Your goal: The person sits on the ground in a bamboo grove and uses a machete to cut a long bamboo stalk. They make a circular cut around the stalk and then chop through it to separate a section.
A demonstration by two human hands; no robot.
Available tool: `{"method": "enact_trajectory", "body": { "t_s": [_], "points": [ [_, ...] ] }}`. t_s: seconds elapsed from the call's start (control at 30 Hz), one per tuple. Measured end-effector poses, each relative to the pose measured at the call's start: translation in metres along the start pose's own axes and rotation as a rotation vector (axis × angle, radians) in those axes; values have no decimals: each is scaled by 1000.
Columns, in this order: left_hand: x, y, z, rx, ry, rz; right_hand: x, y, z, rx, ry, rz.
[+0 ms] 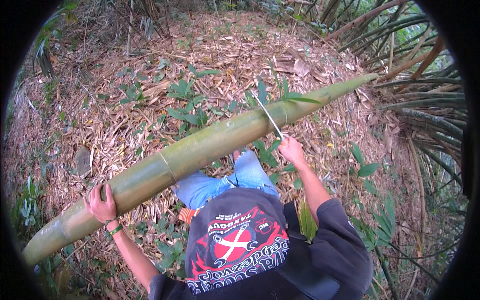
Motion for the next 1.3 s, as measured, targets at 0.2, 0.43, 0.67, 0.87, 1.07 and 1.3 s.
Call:
{"method": "enact_trajectory", "body": {
  "t_s": [0.2,0.43,0.67,0.87,1.07,1.3],
  "points": [
    [-5,-3,-2,5,-28,12,-4,-55,53,725,-62,125],
    [-6,-2,-2,19,-23,6,28,-162,86,1263,-231,-20],
    [6,1,-5,16,-30,7,10,61,-33,819,438,731],
    [-6,0,-3,20,-17,-1,48,-72,22,930,104,408],
    [3,1,-8,0,-8,18,65,-73,17,1288,-36,50],
    [2,2,-4,11,-11,-4,21,20,-15,778,304,664]
  ]
}}
Point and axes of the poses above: each hand's wrist, its own x-axis towards the middle knuckle, its own y-axis out of the palm, z = x × y, the point moved 10 cm from there along x, towards the middle knuckle, and after that the axes turned 10 degrees about y, right-handed, at the moved point
